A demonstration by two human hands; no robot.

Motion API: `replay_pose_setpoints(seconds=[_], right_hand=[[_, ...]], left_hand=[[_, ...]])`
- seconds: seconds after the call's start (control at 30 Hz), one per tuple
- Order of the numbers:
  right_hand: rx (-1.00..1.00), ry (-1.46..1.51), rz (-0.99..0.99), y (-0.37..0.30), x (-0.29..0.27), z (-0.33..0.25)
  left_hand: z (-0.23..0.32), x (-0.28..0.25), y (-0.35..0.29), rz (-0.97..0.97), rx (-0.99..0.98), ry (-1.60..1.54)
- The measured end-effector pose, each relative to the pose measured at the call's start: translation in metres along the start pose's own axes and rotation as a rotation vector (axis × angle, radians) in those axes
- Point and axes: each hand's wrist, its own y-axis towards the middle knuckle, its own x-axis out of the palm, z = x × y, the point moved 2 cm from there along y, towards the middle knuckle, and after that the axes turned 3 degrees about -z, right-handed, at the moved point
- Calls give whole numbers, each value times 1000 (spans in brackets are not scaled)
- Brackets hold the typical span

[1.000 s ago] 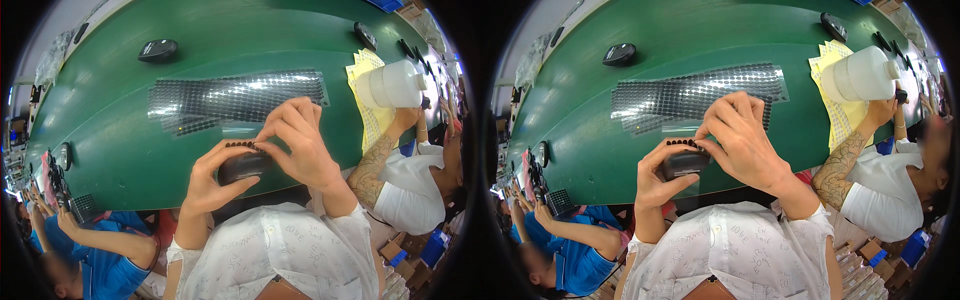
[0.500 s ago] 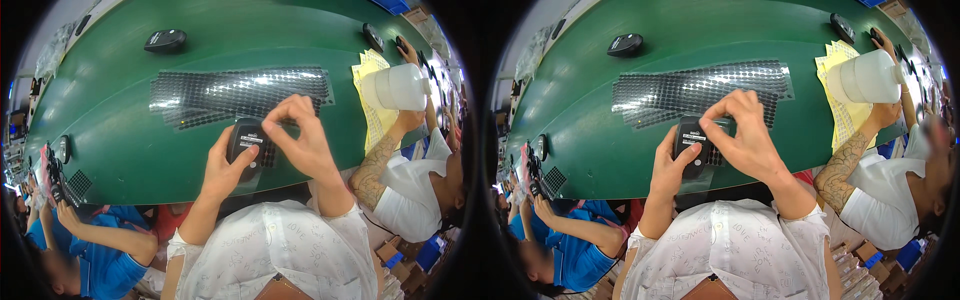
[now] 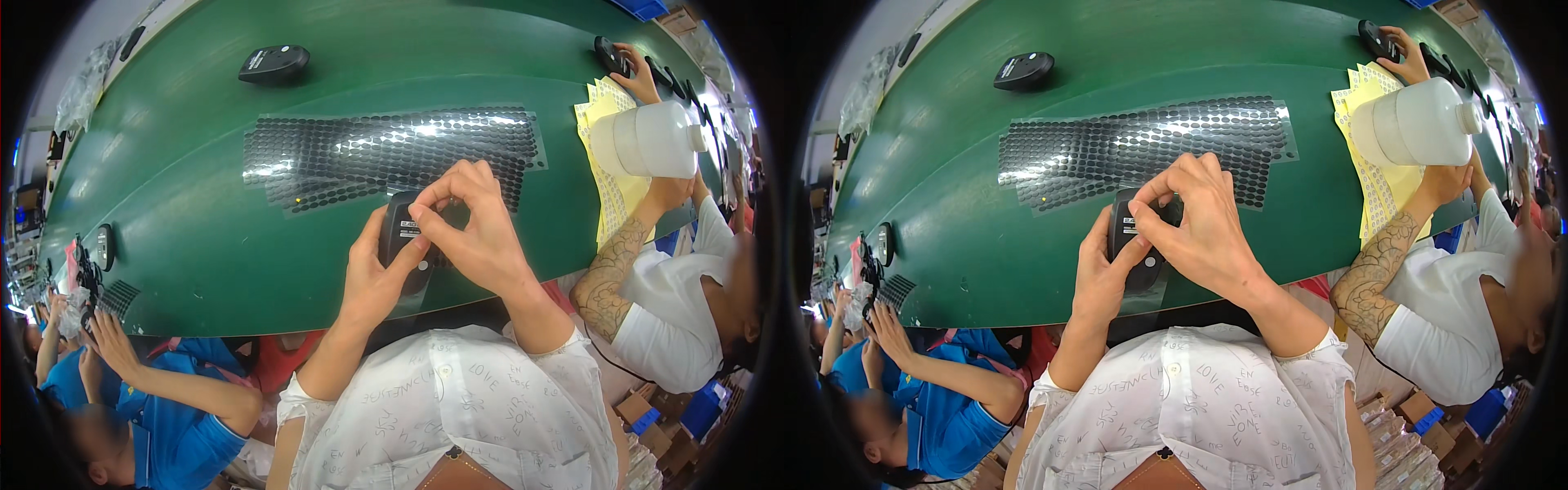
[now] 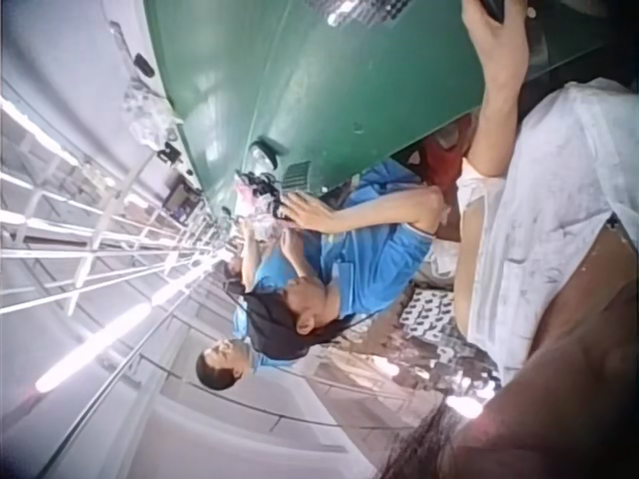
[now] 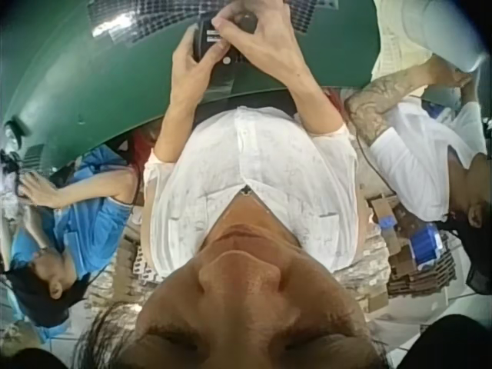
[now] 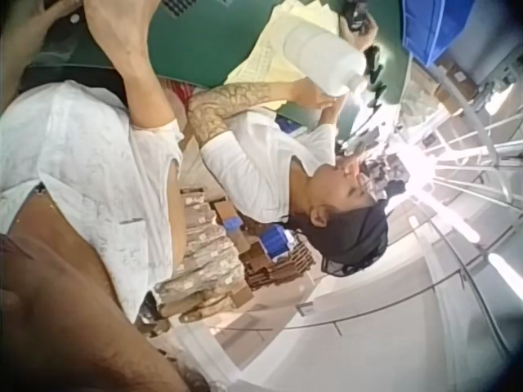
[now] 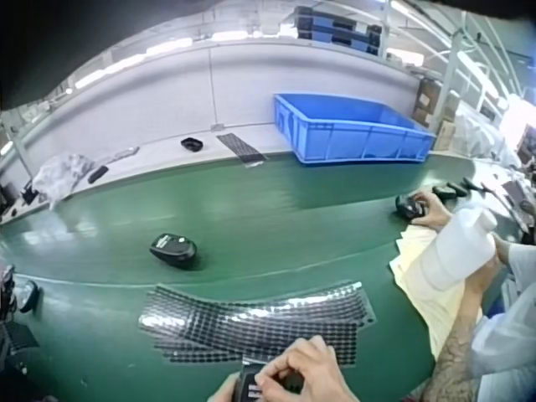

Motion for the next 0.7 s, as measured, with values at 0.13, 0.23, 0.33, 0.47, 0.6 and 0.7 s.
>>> replay_pose_setpoints(seconds=[0.13, 0.23, 0.33, 0.47, 0.6, 0.7], right_hand=[[-4, -15, 25, -1, 3, 2], [4, -2, 42, -2, 5, 2], [3, -2, 40, -2, 5, 2], [-1, -5, 27, -2, 8, 1], [-17, -34, 45, -3, 10, 1], [-24, -45, 56, -3, 11, -1]], left_hand=[[0, 1, 0, 2, 4, 25], [-2, 0, 0, 1, -12, 6], [-4, -1, 0, 3, -16, 17], [-3, -2, -1, 3, -9, 33], [-1, -1, -2, 7, 9, 60], [-1, -1, -2, 11, 18, 71]])
